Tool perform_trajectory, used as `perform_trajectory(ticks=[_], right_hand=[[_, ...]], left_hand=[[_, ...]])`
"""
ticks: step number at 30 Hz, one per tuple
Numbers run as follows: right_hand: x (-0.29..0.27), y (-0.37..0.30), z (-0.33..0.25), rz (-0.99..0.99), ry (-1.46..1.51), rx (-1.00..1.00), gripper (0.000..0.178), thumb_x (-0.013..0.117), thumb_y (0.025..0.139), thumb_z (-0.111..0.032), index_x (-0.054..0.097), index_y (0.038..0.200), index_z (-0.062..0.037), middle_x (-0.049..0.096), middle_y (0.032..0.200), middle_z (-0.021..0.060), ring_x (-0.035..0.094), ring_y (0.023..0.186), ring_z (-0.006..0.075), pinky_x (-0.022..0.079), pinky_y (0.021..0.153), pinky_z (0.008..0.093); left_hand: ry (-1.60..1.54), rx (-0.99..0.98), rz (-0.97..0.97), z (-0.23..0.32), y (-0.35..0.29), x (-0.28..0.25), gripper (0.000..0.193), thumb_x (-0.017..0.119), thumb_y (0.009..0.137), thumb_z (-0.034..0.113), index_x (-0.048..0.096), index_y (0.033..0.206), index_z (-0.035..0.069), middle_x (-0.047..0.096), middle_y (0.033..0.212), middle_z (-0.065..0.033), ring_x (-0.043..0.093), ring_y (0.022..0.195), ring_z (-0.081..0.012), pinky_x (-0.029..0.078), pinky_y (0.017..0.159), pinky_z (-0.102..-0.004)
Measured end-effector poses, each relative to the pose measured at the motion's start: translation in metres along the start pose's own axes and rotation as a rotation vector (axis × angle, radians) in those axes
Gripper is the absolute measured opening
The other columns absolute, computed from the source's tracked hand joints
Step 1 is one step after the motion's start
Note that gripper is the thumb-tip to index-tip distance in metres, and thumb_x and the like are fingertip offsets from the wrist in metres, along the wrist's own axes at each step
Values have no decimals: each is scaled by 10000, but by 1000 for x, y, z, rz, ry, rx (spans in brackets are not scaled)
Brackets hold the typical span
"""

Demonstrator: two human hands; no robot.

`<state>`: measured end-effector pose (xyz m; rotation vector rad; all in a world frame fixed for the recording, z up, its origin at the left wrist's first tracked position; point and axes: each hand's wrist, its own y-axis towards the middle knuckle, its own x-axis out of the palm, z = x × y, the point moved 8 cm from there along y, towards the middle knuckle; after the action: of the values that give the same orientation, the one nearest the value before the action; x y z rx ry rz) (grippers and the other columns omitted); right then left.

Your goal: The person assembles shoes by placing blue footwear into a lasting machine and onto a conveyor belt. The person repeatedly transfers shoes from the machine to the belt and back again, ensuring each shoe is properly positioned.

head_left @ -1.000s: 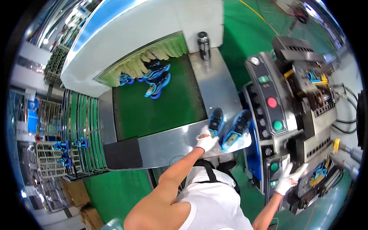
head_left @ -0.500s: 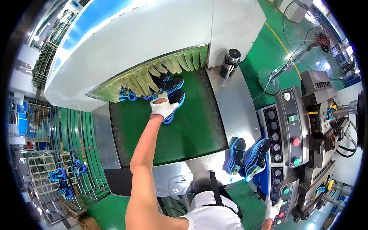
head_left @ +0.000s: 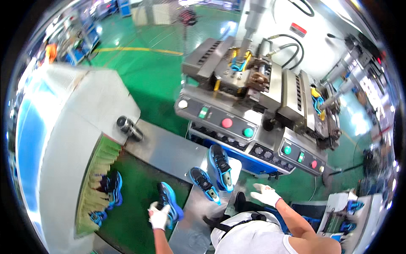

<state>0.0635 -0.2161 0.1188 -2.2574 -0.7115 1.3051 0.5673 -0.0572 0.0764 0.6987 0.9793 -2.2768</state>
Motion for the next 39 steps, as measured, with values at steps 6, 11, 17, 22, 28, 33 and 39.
perform_trajectory(ticks=[6,11,17,22,28,33,39], right_hand=[[13,14,-90,-494,1037,-357,482,573,1000,-358,624,1353,-35,677,1274,161,638,1177,196,477,1039,331],[-15,23,-95,-881,1633,-428,715,722,811,-103,454,1470,-37,634,1291,93,642,1107,161,560,927,324],[-140,27,-32,-630,1711,-590,726,820,820,-75,483,1463,-66,604,1381,115,621,1218,235,524,1019,412],[-197,56,23,-481,1781,-661,946,855,745,-135,361,1546,-31,522,1457,231,560,1304,377,465,1094,523],[-222,62,49,-197,2070,-589,632,704,780,71,512,1382,68,668,1236,181,711,1016,260,619,818,368],[-235,46,23,-196,2190,-614,746,717,882,-104,359,1526,13,601,1350,224,667,1129,310,567,958,449],[-275,41,-31,-234,2025,-711,967,881,760,-257,355,1526,9,568,1370,254,630,1182,380,524,1030,503]], left_hand=[[-842,518,-426,179,-117,73,612,770,800,124,563,1357,-23,666,1183,-112,635,1039,-200,508,947,-379],[-634,700,-867,340,-127,135,547,630,981,163,453,1479,23,561,1420,-117,543,1287,-205,425,1111,-353],[-203,1082,-236,445,-126,130,584,731,865,31,531,1413,4,569,1404,-180,581,1275,-299,491,1063,-386],[68,1198,-8,519,-106,147,498,687,916,76,553,1389,-3,590,1388,-184,581,1274,-314,458,1085,-399],[258,1470,143,604,-54,181,398,655,952,157,590,1317,11,612,1328,-217,579,1246,-383,454,1075,-442],[222,1492,138,638,2,203,422,645,956,201,583,1334,24,592,1343,-234,559,1262,-405,441,1085,-451],[464,1253,131,663,74,248,546,602,961,336,542,1357,-35,547,1379,-271,532,1271,-425,420,1084,-472]])
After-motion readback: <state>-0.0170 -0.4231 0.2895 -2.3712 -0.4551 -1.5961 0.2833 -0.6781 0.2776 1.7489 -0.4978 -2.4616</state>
